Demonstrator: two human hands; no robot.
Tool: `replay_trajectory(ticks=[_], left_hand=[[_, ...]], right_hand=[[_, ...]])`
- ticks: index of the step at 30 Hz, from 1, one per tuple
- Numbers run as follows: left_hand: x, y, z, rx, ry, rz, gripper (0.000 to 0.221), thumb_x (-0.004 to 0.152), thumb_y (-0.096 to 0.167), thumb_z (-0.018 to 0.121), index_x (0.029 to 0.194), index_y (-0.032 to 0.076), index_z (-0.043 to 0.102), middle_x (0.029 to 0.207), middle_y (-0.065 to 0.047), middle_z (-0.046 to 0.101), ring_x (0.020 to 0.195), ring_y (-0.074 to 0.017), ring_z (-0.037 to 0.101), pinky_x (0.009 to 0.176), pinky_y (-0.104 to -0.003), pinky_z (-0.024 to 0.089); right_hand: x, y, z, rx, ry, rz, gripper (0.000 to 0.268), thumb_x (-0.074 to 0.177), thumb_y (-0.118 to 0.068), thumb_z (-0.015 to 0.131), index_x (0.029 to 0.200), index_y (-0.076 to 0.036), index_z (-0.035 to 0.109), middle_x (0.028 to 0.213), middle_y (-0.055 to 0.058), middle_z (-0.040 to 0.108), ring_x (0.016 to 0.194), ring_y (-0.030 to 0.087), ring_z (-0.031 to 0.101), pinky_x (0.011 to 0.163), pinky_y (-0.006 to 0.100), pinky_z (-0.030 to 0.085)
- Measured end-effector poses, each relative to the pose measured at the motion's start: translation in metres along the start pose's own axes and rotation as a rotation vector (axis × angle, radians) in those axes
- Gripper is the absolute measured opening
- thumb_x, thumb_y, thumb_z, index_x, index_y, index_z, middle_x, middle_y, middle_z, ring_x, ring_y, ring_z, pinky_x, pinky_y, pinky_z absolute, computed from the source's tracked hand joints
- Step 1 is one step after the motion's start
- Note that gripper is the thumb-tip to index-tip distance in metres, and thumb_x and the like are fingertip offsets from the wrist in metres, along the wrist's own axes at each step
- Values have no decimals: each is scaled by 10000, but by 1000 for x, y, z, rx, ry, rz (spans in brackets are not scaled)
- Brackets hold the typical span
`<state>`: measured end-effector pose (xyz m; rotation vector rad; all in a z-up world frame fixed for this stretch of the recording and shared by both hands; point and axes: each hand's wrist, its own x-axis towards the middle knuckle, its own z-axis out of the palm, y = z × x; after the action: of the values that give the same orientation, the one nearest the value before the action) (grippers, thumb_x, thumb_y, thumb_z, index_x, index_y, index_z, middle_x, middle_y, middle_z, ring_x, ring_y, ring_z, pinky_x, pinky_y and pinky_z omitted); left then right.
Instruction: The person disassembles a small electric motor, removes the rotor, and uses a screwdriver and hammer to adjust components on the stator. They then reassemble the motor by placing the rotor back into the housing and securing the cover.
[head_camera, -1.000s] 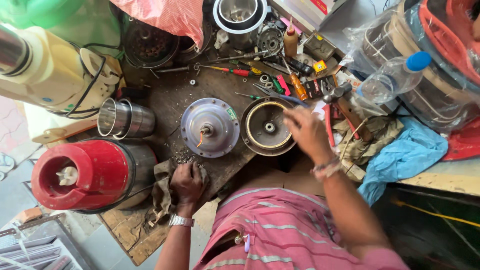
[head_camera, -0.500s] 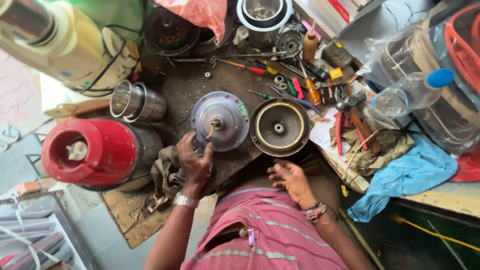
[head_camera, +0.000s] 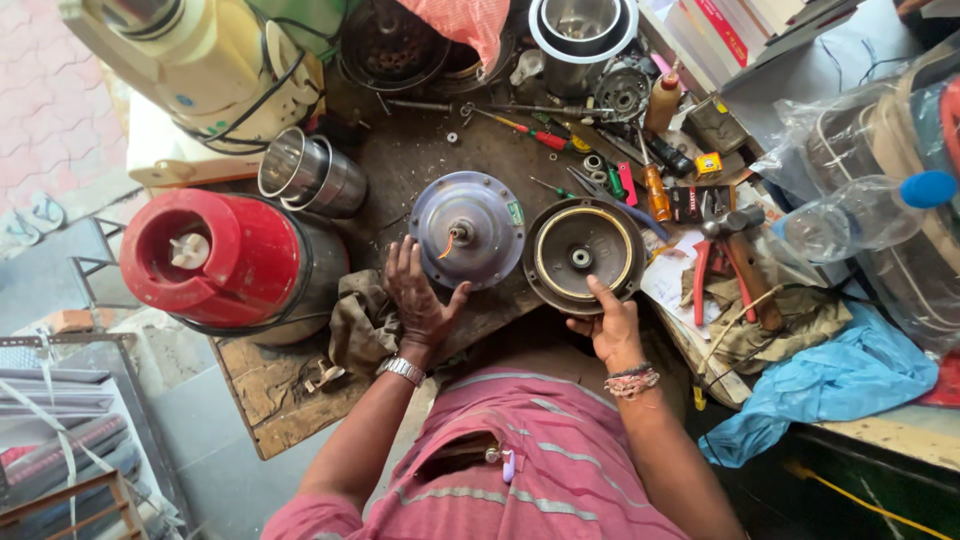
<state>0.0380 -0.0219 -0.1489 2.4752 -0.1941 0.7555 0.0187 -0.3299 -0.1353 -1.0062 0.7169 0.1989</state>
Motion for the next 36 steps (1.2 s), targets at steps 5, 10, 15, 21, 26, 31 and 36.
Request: replay_trajectory(ticks=[5, 10, 15, 21, 26, 31, 36], left_hand=[[1, -1, 1, 0, -16, 0, 949, 896, 561, 730, 1557, 36, 296, 1601, -214, 376, 1525, -413, 293, 1252, -577, 205], [-1, -2, 2, -5, -27, -10, 943, 902, 557, 727, 1559, 34, 296, 1595, -204, 395, 1524, -408, 298, 1248, -574, 211], [-1, -6, 3, -3, -35, -4, 939, 906, 550, 726, 1559, 30, 297, 1601, -197, 396, 1528, -407, 298, 1241, -576, 209], [-5, -8, 7, -1, -56, -35, 945, 914, 557, 705, 1574, 27, 285, 1606, -197, 394, 1530, -404, 298, 1233, -592, 199], [-4, -4, 10, -26, -51, -57, 923, 923, 556, 701, 1575, 47, 293, 1605, -184, 402, 1529, -396, 317, 1237, -576, 214], [-4, -3, 9, -27, -59, -41, 909, 934, 526, 707, 1582, 45, 289, 1614, -185, 403, 1532, -392, 328, 1234, -570, 227], [-6, -4, 9, -25, -76, -64, 929, 925, 505, 739, 1583, 39, 277, 1624, -180, 397, 1531, -384, 333, 1227, -566, 228]], right_hand=[[2, 3, -5, 15, 1, -93, 359, 888, -212, 752, 1125, 42, 665, 956, 138, 751, 735, 218, 755, 517, 362, 624], [5, 10, -8, 65, -9, -119, 336, 881, -167, 742, 1134, 36, 651, 951, 143, 746, 723, 248, 746, 521, 370, 630], [4, 6, -10, 74, -1, -143, 350, 870, -134, 733, 1169, 16, 632, 979, 136, 743, 740, 248, 755, 504, 380, 629], [7, -12, -3, 50, 23, -240, 357, 912, -148, 747, 1188, 45, 630, 1012, 160, 746, 764, 265, 758, 532, 378, 637], [11, -11, 8, 96, 5, -225, 381, 944, -201, 732, 1228, 11, 591, 1059, 120, 716, 829, 217, 750, 591, 363, 649], [-5, -13, -11, -17, -66, -165, 368, 933, -190, 714, 1224, -30, 555, 1068, 110, 719, 838, 219, 758, 628, 374, 657], [-38, -46, -57, -592, -9, -198, 288, 933, -178, 701, 1179, -29, 704, 906, 162, 760, 753, 272, 725, 618, 358, 605]])
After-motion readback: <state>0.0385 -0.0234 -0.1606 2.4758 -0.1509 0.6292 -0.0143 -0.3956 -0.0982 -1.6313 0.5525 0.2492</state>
